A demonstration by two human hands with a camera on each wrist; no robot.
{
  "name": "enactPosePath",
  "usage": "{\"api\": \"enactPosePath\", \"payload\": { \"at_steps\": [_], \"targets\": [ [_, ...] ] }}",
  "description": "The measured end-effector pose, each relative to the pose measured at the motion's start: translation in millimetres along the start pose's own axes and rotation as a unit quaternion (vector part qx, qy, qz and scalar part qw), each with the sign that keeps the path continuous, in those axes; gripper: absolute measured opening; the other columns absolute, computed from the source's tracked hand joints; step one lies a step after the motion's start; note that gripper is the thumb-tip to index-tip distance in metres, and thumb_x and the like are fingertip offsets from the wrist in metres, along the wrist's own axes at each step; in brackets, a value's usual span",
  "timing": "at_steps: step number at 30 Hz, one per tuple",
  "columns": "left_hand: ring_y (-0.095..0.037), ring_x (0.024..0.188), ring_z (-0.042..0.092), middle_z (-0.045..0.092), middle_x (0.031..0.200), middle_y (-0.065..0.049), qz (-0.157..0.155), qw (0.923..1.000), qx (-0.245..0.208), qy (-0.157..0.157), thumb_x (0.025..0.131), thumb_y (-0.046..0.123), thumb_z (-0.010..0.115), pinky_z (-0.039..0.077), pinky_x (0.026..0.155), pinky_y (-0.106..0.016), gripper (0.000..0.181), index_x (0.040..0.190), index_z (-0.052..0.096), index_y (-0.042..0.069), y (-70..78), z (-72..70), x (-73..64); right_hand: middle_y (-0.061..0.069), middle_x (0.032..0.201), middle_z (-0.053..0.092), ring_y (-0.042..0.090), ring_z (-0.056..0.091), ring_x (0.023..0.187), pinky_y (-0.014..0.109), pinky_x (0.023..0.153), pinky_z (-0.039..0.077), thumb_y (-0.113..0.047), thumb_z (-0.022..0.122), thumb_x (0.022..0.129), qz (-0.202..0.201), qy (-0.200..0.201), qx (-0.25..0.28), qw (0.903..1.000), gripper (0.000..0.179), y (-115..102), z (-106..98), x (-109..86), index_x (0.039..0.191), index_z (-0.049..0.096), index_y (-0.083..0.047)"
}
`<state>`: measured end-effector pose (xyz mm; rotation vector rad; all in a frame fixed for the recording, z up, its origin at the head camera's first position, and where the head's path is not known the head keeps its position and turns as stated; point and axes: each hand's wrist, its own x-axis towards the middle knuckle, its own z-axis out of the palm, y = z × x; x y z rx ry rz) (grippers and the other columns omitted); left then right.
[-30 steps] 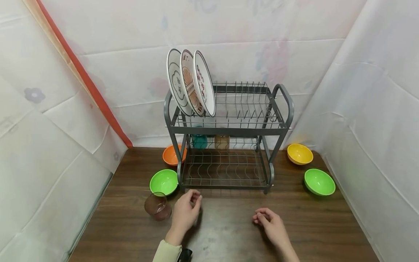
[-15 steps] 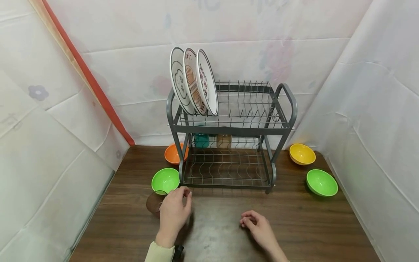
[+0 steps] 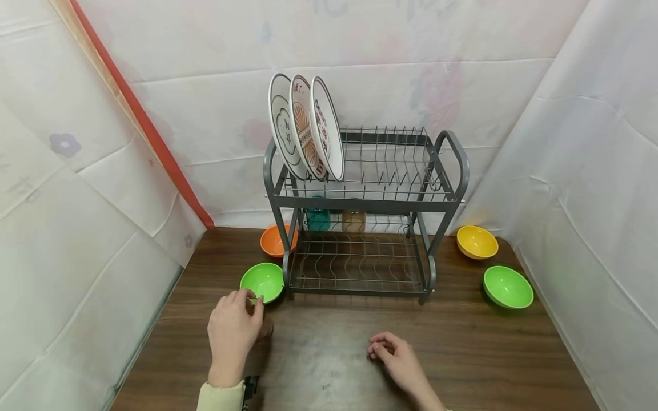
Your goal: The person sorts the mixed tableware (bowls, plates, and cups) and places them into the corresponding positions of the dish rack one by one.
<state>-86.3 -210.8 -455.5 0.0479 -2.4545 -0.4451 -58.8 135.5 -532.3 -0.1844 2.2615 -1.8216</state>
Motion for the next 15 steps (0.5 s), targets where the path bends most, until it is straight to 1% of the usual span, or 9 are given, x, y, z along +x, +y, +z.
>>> {"api": "enactPosePath", "payload": {
  "at_steps": [4, 7, 12, 15],
  "targets": [
    [-0.027, 0.058, 0.053, 0.059, 0.065, -0.003, 0.000, 0.9994, 0.006, -0.035, 0.077, 0.018, 0.081, 0.043, 0.051, -0.046, 0.018, 0.078, 0.067, 0.005, -3.8, 0.7, -3.2, 0.011, 0.090, 0.071, 0.020, 0.068, 0.083, 0.032, 0.075, 0.056, -0.007, 0.059, 0.099, 0.008, 0.005, -0.001, 1.0000, 0.019, -0.2, -1.1, 0.4, 0.107, 0.064, 0.010],
    [-0.026, 0.057, 0.054, 0.060, 0.065, -0.002, -0.001, 0.9988, 0.005, -0.050, 0.078, 0.018, 0.081, 0.044, 0.052, -0.046, 0.018, 0.079, 0.068, 0.005, -5.3, 4.0, -5.5, 0.010, 0.090, 0.071, 0.020, 0.068, 0.083, 0.031, 0.075, 0.056, -0.007, 0.059, 0.099, 0.014, 0.007, -0.003, 0.9999, 0.019, 0.3, -2.2, 0.8, 0.107, 0.064, 0.010],
    [-0.021, 0.052, 0.054, 0.062, 0.064, -0.001, -0.009, 0.9984, 0.000, -0.055, 0.080, 0.017, 0.081, 0.044, 0.048, -0.042, 0.016, 0.078, 0.067, 0.008, -4.6, 8.9, -7.8, 0.012, 0.090, 0.071, 0.023, 0.068, 0.083, 0.032, 0.076, 0.056, -0.007, 0.059, 0.099, 0.016, 0.010, 0.000, 0.9998, 0.018, 0.6, -3.2, 0.9, 0.107, 0.064, 0.009],
    [-0.018, 0.050, 0.052, 0.060, 0.061, 0.001, -0.004, 0.9985, -0.006, -0.054, 0.079, 0.018, 0.081, 0.043, 0.047, -0.041, 0.018, 0.075, 0.066, 0.010, -2.0, 10.5, -8.9, 0.014, 0.091, 0.071, 0.023, 0.068, 0.083, 0.032, 0.075, 0.056, -0.006, 0.059, 0.099, 0.015, 0.014, 0.004, 0.9998, 0.018, -0.1, -3.2, 0.3, 0.107, 0.064, 0.009]
  ]
}}
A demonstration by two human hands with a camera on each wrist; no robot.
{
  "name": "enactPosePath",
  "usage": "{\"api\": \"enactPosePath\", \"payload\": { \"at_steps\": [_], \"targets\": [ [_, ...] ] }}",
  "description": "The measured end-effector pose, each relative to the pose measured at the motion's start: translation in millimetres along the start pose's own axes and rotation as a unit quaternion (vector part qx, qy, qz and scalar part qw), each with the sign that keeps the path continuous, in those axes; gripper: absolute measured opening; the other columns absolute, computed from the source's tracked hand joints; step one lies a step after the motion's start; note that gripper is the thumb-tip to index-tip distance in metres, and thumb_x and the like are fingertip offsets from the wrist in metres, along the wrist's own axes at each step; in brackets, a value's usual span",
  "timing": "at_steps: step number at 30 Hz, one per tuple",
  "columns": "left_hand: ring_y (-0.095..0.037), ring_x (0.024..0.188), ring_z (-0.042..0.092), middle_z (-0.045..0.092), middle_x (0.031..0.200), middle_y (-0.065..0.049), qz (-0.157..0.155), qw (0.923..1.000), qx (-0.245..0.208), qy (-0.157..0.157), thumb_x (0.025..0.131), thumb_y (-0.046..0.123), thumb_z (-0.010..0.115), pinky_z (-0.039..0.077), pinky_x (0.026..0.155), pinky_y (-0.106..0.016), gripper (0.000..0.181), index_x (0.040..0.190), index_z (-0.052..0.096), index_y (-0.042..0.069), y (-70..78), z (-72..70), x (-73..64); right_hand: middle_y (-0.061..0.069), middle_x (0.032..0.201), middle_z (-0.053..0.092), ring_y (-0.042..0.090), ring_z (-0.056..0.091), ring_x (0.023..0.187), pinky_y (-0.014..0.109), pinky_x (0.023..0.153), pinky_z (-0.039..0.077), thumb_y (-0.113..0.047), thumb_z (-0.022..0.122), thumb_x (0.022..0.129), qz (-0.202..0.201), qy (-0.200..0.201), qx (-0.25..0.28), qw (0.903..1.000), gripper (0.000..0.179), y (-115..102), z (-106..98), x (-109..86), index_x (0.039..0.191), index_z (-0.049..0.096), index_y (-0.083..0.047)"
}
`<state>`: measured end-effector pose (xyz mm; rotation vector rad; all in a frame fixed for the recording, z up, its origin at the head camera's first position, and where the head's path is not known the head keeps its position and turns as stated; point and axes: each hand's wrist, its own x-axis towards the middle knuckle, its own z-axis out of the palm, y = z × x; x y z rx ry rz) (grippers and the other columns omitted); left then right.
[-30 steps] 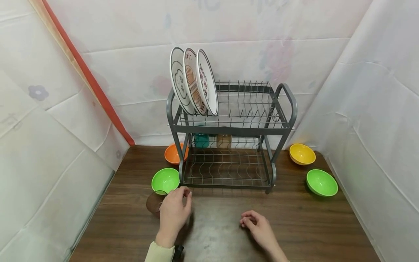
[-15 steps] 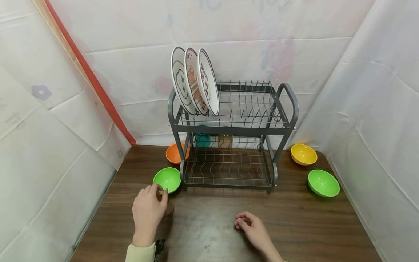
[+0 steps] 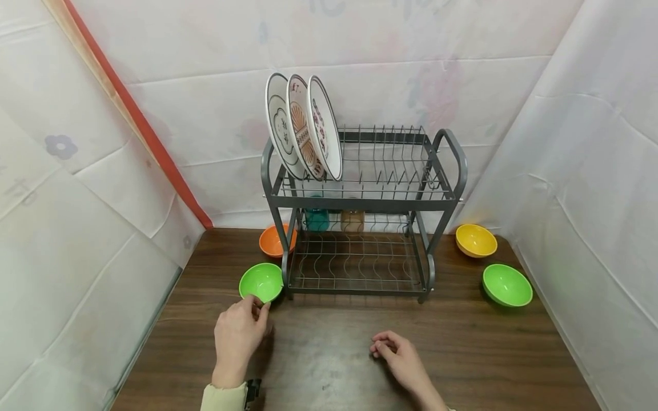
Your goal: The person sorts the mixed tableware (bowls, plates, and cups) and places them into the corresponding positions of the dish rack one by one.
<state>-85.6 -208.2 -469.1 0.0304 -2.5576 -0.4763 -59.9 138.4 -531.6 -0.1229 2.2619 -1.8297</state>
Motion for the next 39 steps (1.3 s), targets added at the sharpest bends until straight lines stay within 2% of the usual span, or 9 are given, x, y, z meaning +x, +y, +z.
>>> {"api": "enactPosePath", "payload": {
  "at_steps": [5, 12, 20, 25, 30, 35, 39],
  "targets": [
    [-0.016, 0.049, 0.052, 0.057, 0.058, 0.004, 0.014, 0.9998, 0.003, -0.010, 0.075, 0.021, 0.085, 0.044, 0.051, -0.043, 0.023, 0.069, 0.064, 0.013, 5.0, 1.8, -1.1, 0.016, 0.091, 0.071, 0.024, 0.068, 0.083, 0.032, 0.075, 0.056, -0.002, 0.059, 0.099, 0.005, 0.003, 0.002, 1.0000, 0.016, -1.3, 1.0, 0.2, 0.106, 0.063, 0.011],
    [-0.018, 0.049, 0.055, 0.056, 0.057, 0.006, 0.009, 0.9982, 0.022, -0.054, 0.072, 0.020, 0.086, 0.047, 0.062, -0.049, 0.024, 0.065, 0.063, 0.016, 8.0, 1.1, -2.4, 0.020, 0.091, 0.070, 0.029, 0.068, 0.083, 0.035, 0.075, 0.057, 0.002, 0.055, 0.099, 0.008, 0.003, -0.008, 0.9999, 0.015, 1.7, 0.7, 1.5, 0.106, 0.063, 0.013],
    [-0.024, 0.049, 0.054, 0.056, 0.057, 0.007, -0.035, 0.9969, 0.015, -0.069, 0.073, 0.017, 0.082, 0.042, 0.046, -0.044, 0.021, 0.066, 0.062, 0.019, 10.9, -1.5, -3.0, 0.012, 0.089, 0.071, 0.021, 0.068, 0.082, 0.030, 0.073, 0.056, -0.006, 0.060, 0.099, -0.001, 0.014, -0.004, 0.9999, 0.017, 4.1, -3.1, -1.3, 0.105, 0.065, 0.009],
    [-0.020, 0.048, 0.052, 0.055, 0.057, 0.007, -0.058, 0.9956, 0.000, -0.073, 0.076, 0.016, 0.080, 0.041, 0.044, -0.042, 0.020, 0.066, 0.062, 0.019, 11.2, -2.3, -2.4, 0.011, 0.088, 0.071, 0.021, 0.068, 0.082, 0.030, 0.074, 0.056, -0.006, 0.060, 0.098, 0.007, 0.026, -0.013, 0.9996, 0.016, 6.2, -6.4, 0.4, 0.105, 0.065, 0.008],
    [-0.019, 0.050, 0.055, 0.057, 0.060, 0.008, -0.087, 0.9919, -0.019, -0.091, 0.078, 0.019, 0.078, 0.042, 0.045, -0.042, 0.018, 0.068, 0.063, 0.019, 11.1, -2.9, -2.2, 0.013, 0.089, 0.071, 0.023, 0.068, 0.082, 0.031, 0.074, 0.056, -0.004, 0.060, 0.098, 0.013, 0.039, 0.004, 0.9991, 0.016, 5.4, -8.4, -0.4, 0.106, 0.064, 0.009],
    [-0.020, 0.052, 0.055, 0.058, 0.061, 0.008, -0.087, 0.9907, -0.019, -0.103, 0.079, 0.021, 0.078, 0.043, 0.045, -0.042, 0.018, 0.069, 0.063, 0.019, 13.5, -3.6, -1.6, 0.018, 0.090, 0.070, 0.030, 0.068, 0.082, 0.035, 0.075, 0.056, 0.002, 0.057, 0.098, 0.025, 0.060, 0.007, 0.9979, 0.015, -3.7, -13.0, -1.1, 0.106, 0.062, 0.013],
    [-0.019, 0.051, 0.055, 0.058, 0.062, 0.007, -0.078, 0.9907, -0.023, -0.109, 0.079, 0.021, 0.079, 0.042, 0.044, -0.042, 0.018, 0.070, 0.064, 0.019, 17.0, -4.6, -1.2, 0.014, 0.089, 0.071, 0.026, 0.068, 0.080, 0.032, 0.074, 0.056, 0.001, 0.059, 0.097, 0.027, 0.079, -0.006, 0.9965, 0.013, 2.6, -18.4, 1.0, 0.105, 0.064, 0.010]
  ]
}}
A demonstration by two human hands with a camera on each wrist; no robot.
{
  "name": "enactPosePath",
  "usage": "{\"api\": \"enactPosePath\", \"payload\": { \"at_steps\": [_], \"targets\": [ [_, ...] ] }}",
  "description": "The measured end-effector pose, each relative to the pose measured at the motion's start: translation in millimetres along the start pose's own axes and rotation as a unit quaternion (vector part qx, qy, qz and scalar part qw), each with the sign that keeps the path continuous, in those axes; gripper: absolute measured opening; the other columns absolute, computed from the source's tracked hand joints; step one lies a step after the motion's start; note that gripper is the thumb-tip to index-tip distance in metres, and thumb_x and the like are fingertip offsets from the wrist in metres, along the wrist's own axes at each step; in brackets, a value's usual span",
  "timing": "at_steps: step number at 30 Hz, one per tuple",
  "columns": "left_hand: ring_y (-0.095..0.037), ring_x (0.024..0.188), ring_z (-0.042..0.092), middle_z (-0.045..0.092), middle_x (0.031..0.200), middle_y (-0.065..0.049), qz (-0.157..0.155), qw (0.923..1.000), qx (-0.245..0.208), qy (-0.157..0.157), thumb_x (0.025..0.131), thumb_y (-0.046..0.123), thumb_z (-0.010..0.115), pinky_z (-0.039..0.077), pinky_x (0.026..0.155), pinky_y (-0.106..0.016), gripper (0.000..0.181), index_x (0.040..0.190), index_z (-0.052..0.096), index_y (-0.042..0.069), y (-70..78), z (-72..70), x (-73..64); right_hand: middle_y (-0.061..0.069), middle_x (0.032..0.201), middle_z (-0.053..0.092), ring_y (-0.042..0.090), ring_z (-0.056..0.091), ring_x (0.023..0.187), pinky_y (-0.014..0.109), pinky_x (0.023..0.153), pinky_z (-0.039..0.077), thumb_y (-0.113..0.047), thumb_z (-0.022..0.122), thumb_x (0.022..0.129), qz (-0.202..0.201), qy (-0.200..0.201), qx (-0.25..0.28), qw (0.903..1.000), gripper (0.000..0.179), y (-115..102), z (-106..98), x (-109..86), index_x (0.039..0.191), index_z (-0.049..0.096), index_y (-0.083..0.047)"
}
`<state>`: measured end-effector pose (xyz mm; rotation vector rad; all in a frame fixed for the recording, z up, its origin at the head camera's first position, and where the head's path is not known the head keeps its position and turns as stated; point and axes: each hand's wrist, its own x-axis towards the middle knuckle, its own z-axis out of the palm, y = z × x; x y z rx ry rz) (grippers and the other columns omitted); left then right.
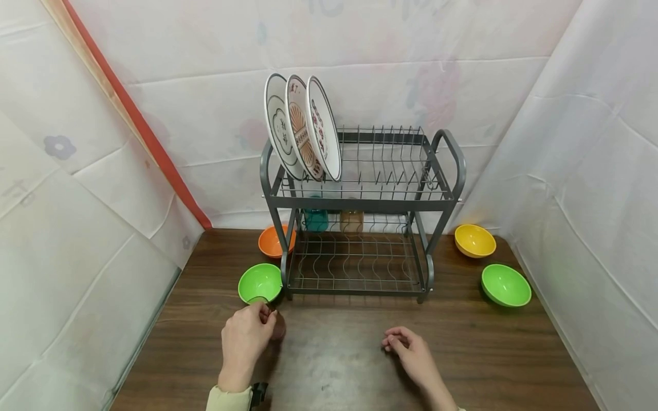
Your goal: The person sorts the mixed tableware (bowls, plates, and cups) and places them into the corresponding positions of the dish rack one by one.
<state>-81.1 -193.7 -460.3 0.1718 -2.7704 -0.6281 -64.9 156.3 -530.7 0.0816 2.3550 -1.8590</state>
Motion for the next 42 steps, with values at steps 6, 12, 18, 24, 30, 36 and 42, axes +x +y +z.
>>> {"api": "enactPosePath", "payload": {
  "at_steps": [6, 12, 18, 24, 30, 36, 42],
  "targets": [
    [-0.014, 0.050, 0.054, 0.059, 0.062, 0.009, 0.011, 0.9998, -0.014, 0.002, 0.079, 0.021, 0.081, 0.043, 0.045, -0.038, 0.019, 0.070, 0.064, 0.020, 5.4, 0.0, 0.2, 0.012, 0.087, 0.071, 0.024, 0.069, 0.079, 0.030, 0.073, 0.055, 0.001, 0.059, 0.096, 0.006, 0.025, -0.002, 0.9997, 0.012, 6.8, -5.9, 3.5, 0.105, 0.066, 0.007],
    [-0.011, 0.051, 0.052, 0.058, 0.061, 0.011, 0.015, 0.9991, -0.040, -0.008, 0.079, 0.023, 0.082, 0.043, 0.046, -0.037, 0.021, 0.069, 0.064, 0.022, 14.4, 0.5, -0.4, 0.013, 0.087, 0.071, 0.025, 0.069, 0.079, 0.031, 0.074, 0.056, 0.003, 0.058, 0.096, 0.010, 0.039, 0.009, 0.9992, 0.012, 6.5, -8.1, 3.2, 0.105, 0.065, 0.008],
    [-0.008, 0.053, 0.052, 0.055, 0.059, 0.015, 0.017, 0.9972, -0.065, -0.034, 0.080, 0.026, 0.082, 0.043, 0.049, -0.035, 0.022, 0.069, 0.064, 0.023, 23.7, 3.4, -0.9, 0.013, 0.087, 0.071, 0.025, 0.069, 0.079, 0.031, 0.073, 0.056, 0.003, 0.059, 0.096, 0.014, 0.038, 0.010, 0.9991, 0.012, 5.1, -6.2, 3.3, 0.105, 0.065, 0.008],
    [-0.007, 0.053, 0.049, 0.053, 0.058, 0.016, 0.025, 0.9950, -0.084, -0.048, 0.080, 0.027, 0.082, 0.041, 0.050, -0.033, 0.023, 0.068, 0.063, 0.025, 32.6, 7.1, -0.9, 0.012, 0.087, 0.070, 0.023, 0.068, 0.080, 0.030, 0.074, 0.056, 0.002, 0.059, 0.095, 0.015, 0.029, 0.011, 0.9994, 0.013, 2.3, -3.2, 4.5, 0.105, 0.066, 0.007],
    [-0.003, 0.053, 0.048, 0.052, 0.058, 0.018, 0.032, 0.9904, -0.113, -0.072, 0.083, 0.029, 0.081, 0.040, 0.052, -0.030, 0.023, 0.068, 0.063, 0.027, 42.7, 16.2, -3.0, 0.010, 0.089, 0.071, 0.024, 0.068, 0.082, 0.029, 0.074, 0.056, -0.001, 0.061, 0.095, 0.007, 0.014, -0.002, 0.9999, 0.013, -0.4, 2.2, 3.6, 0.104, 0.066, 0.007],
    [0.000, 0.054, 0.051, 0.055, 0.059, 0.018, 0.043, 0.9793, -0.173, -0.096, 0.084, 0.028, 0.080, 0.043, 0.054, -0.025, 0.021, 0.070, 0.065, 0.025, 55.2, 27.3, -5.6, 0.010, 0.092, 0.072, 0.022, 0.069, 0.083, 0.026, 0.072, 0.054, -0.005, 0.064, 0.095, -0.008, -0.002, -0.024, 0.9997, 0.012, -2.4, 7.1, 2.0, 0.103, 0.067, 0.003],
    [-0.002, 0.055, 0.053, 0.057, 0.062, 0.015, 0.039, 0.9644, -0.233, -0.119, 0.085, 0.027, 0.080, 0.046, 0.054, -0.022, 0.019, 0.073, 0.067, 0.022, 66.7, 34.7, -5.8, 0.007, 0.091, 0.072, 0.017, 0.067, 0.079, 0.025, 0.072, 0.050, -0.009, 0.067, 0.094, -0.025, 0.010, -0.058, 0.9979, 0.008, -3.2, 9.7, 4.6, 0.100, 0.069, -0.004]
  ]
}}
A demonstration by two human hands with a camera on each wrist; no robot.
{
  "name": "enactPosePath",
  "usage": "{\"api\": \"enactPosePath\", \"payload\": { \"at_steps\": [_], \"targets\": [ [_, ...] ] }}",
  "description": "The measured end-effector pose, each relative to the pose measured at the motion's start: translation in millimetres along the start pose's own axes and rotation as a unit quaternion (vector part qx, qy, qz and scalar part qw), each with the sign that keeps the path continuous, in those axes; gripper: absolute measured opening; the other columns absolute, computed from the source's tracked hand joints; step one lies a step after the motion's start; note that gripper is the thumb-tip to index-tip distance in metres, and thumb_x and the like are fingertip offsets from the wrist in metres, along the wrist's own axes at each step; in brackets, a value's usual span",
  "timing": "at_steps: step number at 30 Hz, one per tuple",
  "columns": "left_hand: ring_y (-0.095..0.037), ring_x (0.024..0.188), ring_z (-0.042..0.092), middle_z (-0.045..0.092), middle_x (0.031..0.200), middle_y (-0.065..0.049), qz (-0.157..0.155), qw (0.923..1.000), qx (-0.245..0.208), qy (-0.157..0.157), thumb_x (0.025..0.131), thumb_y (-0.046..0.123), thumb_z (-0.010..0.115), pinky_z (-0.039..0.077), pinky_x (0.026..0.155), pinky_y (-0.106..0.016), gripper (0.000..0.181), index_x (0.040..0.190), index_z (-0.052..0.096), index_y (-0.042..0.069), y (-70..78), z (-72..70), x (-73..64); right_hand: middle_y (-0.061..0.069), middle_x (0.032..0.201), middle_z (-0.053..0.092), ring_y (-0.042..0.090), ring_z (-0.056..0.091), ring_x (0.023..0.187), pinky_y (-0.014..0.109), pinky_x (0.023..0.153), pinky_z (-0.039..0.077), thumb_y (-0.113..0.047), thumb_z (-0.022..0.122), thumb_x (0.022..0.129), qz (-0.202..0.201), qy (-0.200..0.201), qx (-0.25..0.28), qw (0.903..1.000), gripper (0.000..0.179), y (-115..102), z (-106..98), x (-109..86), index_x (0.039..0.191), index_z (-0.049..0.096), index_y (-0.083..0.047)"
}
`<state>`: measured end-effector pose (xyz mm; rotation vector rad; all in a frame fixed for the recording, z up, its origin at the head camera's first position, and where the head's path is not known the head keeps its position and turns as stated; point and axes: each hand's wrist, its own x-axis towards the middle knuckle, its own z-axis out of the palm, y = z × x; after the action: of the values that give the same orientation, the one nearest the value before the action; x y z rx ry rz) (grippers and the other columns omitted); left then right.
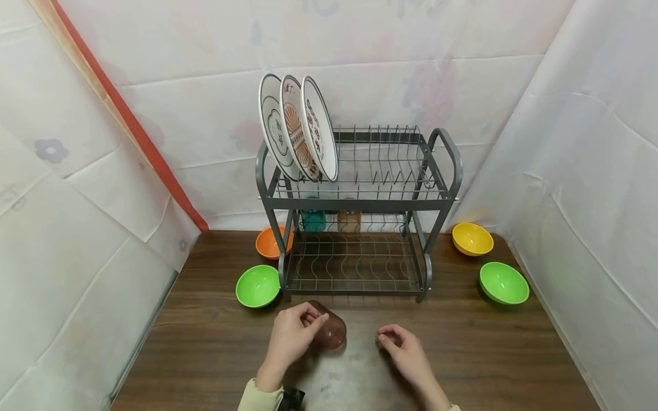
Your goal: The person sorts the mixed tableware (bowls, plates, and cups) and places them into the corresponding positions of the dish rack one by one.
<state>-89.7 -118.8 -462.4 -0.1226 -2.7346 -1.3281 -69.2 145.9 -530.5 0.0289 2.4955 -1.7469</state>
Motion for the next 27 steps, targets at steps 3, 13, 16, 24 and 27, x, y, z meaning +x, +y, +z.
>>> {"api": "enactPosePath", "payload": {
  "at_steps": [3, 13, 16, 24, 27],
  "targets": [
    [-0.004, 0.056, 0.054, 0.058, 0.063, 0.013, 0.002, 0.9999, -0.017, 0.003, 0.086, 0.028, 0.080, 0.046, 0.054, -0.023, 0.019, 0.073, 0.067, 0.020, 2.8, 3.7, 1.1, 0.005, 0.090, 0.072, 0.014, 0.066, 0.078, 0.025, 0.071, 0.049, -0.009, 0.068, 0.093, -0.011, 0.005, -0.008, 0.9999, 0.007, 0.0, 2.3, 1.5, 0.099, 0.070, -0.006],
    [-0.009, 0.061, 0.057, 0.062, 0.067, 0.008, -0.006, 0.9945, -0.105, 0.003, 0.085, 0.028, 0.081, 0.049, 0.058, -0.024, 0.019, 0.077, 0.070, 0.015, 8.8, 17.4, 1.7, 0.005, 0.089, 0.071, 0.012, 0.065, 0.078, 0.025, 0.071, 0.050, -0.007, 0.072, 0.090, -0.016, -0.008, 0.001, 0.9998, 0.010, -0.3, 4.6, 0.2, 0.099, 0.070, -0.005],
    [-0.010, 0.061, 0.057, 0.062, 0.067, 0.006, -0.016, 0.9890, -0.147, 0.009, 0.085, 0.026, 0.081, 0.047, 0.058, -0.023, 0.017, 0.078, 0.071, 0.014, 14.9, 19.1, 1.2, 0.009, 0.093, 0.072, 0.016, 0.067, 0.081, 0.025, 0.072, 0.052, -0.003, 0.073, 0.088, -0.020, -0.020, 0.016, 0.9995, 0.014, -11.0, 4.5, -2.5, 0.101, 0.068, -0.001],
    [-0.011, 0.062, 0.058, 0.070, 0.072, -0.009, -0.056, 0.9636, -0.261, -0.003, 0.087, 0.007, 0.077, 0.044, 0.056, -0.019, 0.011, 0.082, 0.070, 0.001, 38.1, 19.7, -2.2, 0.010, 0.094, 0.070, 0.020, 0.067, 0.082, 0.025, 0.068, 0.053, -0.002, 0.078, 0.082, -0.011, -0.044, 0.027, 0.9986, 0.028, -9.8, 9.0, -2.0, 0.107, 0.066, 0.004],
    [-0.016, 0.064, 0.060, 0.069, 0.074, -0.016, -0.074, 0.9504, -0.301, -0.015, 0.087, 0.005, 0.076, 0.046, 0.057, -0.021, 0.012, 0.083, 0.069, -0.004, 42.7, 19.8, -4.3, 0.007, 0.087, 0.070, 0.015, 0.066, 0.078, 0.024, 0.066, 0.052, -0.006, 0.081, 0.081, -0.014, -0.050, 0.030, 0.9982, 0.031, -5.5, 9.9, -1.7, 0.106, 0.066, 0.002]
  ]
}}
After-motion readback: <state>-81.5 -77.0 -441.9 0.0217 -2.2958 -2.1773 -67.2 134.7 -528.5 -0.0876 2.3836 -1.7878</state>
